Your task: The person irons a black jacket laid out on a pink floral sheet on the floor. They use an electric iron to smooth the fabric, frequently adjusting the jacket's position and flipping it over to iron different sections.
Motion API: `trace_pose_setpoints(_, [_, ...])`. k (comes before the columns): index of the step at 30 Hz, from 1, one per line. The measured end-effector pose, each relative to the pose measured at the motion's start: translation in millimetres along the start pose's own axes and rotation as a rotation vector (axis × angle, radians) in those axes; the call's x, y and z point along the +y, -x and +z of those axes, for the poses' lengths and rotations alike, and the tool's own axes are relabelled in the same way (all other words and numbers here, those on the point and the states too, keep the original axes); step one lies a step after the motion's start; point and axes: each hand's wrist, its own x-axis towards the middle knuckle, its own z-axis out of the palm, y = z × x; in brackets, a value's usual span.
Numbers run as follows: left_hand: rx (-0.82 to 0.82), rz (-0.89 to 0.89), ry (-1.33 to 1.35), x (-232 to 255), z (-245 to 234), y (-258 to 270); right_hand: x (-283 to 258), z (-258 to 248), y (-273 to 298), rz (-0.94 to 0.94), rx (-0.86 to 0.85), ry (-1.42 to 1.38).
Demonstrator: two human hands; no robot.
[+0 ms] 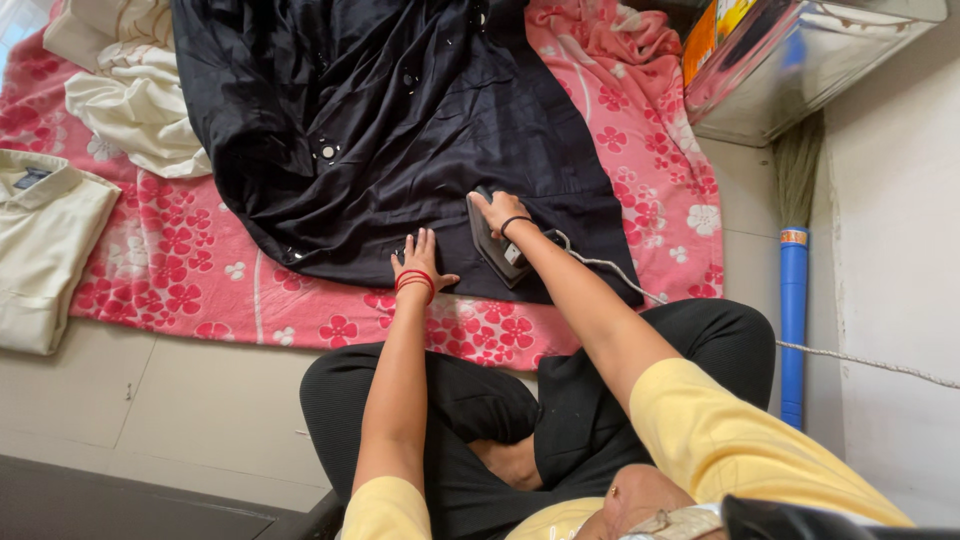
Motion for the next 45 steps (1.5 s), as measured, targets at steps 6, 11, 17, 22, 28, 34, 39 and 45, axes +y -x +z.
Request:
trace_pose_setpoints(6, [0.089,0.001,0.104,-16.3,13.2,-12.0,-10.6,-17.2,9.3,-0.170,-0.167,0.261])
trace_pose_setpoints(11, [0.075,-0.010,0.080,-19.5,16.1,-12.7,-6.7,-30.6,-6.4,-0.392,-0.133,0.504])
trace_pose_setpoints(17, [0.066,-0.010,0.079,-20.8,9.8,-6.7,4.9,-46.7,-34.0,-0.460,-0.172,0.630])
trace_pose_setpoints(22, [0.066,-0.011,0.070,-19.8,5.3,-5.7,19.7,-64.4,-39.9,-0.458,-0.167,0.674])
trace_pose_setpoints(28, [0.064,-0.006,0.074,-21.0,7.2,-3.6,50.3,-96.1,-34.6,-0.446,-0.139,0.706])
trace_pose_setpoints(34, [0.067,-0.011,0.067,-22.3,5.8,-1.5,76.0,-113.4,-34.2,-0.416,-0.114,0.745])
trace_pose_setpoints(39, [0.056,-0.017,0.060,-20.7,5.6,-3.0,95.7,-125.3,-37.3,-0.448,-0.093,0.738])
trace_pose_setpoints(45, [0.047,-0.014,0.056,-18.2,-0.4,0.8,121.9,-157.7,-21.3,-0.499,-0.197,0.810])
